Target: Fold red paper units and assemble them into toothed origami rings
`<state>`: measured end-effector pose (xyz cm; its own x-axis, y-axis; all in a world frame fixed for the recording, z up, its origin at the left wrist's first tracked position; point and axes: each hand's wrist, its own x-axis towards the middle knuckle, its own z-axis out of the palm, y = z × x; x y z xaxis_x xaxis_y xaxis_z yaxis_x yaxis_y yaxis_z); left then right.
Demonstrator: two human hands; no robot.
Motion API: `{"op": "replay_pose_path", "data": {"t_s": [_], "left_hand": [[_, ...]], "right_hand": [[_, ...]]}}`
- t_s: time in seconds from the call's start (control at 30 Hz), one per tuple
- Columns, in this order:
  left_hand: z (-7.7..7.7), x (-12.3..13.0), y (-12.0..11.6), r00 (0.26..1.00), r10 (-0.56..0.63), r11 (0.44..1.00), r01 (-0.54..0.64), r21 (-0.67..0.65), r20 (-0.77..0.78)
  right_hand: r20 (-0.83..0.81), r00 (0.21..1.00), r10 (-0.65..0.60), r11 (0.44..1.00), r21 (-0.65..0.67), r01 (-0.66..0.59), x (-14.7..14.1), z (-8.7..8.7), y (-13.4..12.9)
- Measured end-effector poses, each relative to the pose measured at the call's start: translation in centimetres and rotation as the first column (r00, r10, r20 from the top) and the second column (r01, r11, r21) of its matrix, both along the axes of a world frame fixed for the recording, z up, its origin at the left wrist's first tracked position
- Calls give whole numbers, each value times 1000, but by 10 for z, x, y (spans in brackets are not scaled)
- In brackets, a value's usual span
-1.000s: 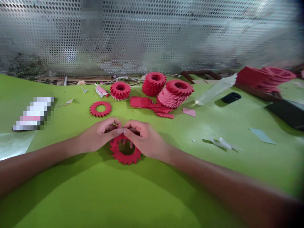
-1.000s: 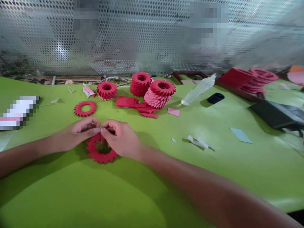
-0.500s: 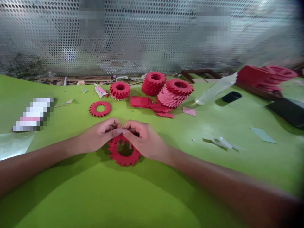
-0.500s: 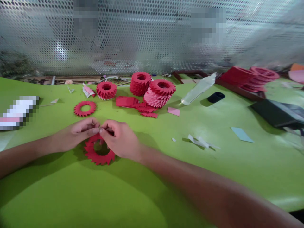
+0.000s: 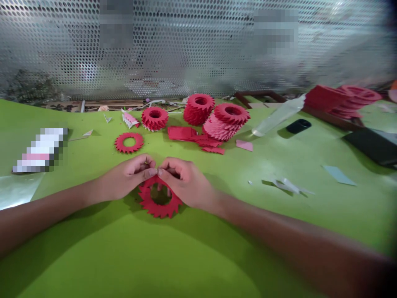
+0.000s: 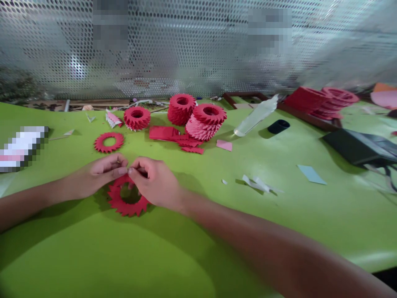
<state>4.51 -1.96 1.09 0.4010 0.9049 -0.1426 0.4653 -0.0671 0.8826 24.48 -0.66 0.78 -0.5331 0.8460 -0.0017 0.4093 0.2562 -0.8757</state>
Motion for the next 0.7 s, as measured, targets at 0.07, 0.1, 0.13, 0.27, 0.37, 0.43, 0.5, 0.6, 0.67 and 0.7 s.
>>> {"op": "replay_pose_path", "data": {"t_s": [0.07, 0.1, 0.13, 0.27, 0.37, 0.43, 0.5, 0.6, 0.67, 0.7], "left_hand": [[-1, -2, 0, 1000, 4, 1000, -4, 5, -2], [-2, -3, 1, 1000, 14, 1000, -14, 16, -4], [-2, -4, 1, 999, 33, 999, -33, 30, -7], [-3, -8, 2, 993, 119, 992, -118, 48, -6], [-3, -7, 2, 993, 106, 993, -108, 37, 48], [-3, -5, 2, 991, 98, 995, -101, 28, 88], [-3, -4, 2, 990, 98, 995, -99, 9, 102], [-4, -4, 3, 991, 89, 996, -90, 2, 104], [-4, -4, 3, 992, 76, 997, -76, 1, 104], [-4, -4, 3, 992, 69, 998, -69, -2, 102]], "right_hand": [[-16, 1000, 0, 1000, -9, 0, 0, 0, 1], [-24, 1000, -2, 1000, -11, 2, 0, 0, 1], [-35, 999, -9, 1000, -10, 9, 0, 0, 1], [-65, 996, -68, 997, 17, 69, 2, 2, 3], [-57, 995, -82, 996, -35, 80, 2, 2, 3], [-35, 997, -61, 995, -79, 58, 2, 2, 4], [-7, 1000, -27, 997, -68, 26, 3, 2, 4], [18, 1000, 8, 1000, 9, -8, 2, 1, 5], [16, 1000, 19, 999, 29, -20, 2, 1, 6], [16, 1000, 22, 999, 30, -23, 2, 2, 6]]}}
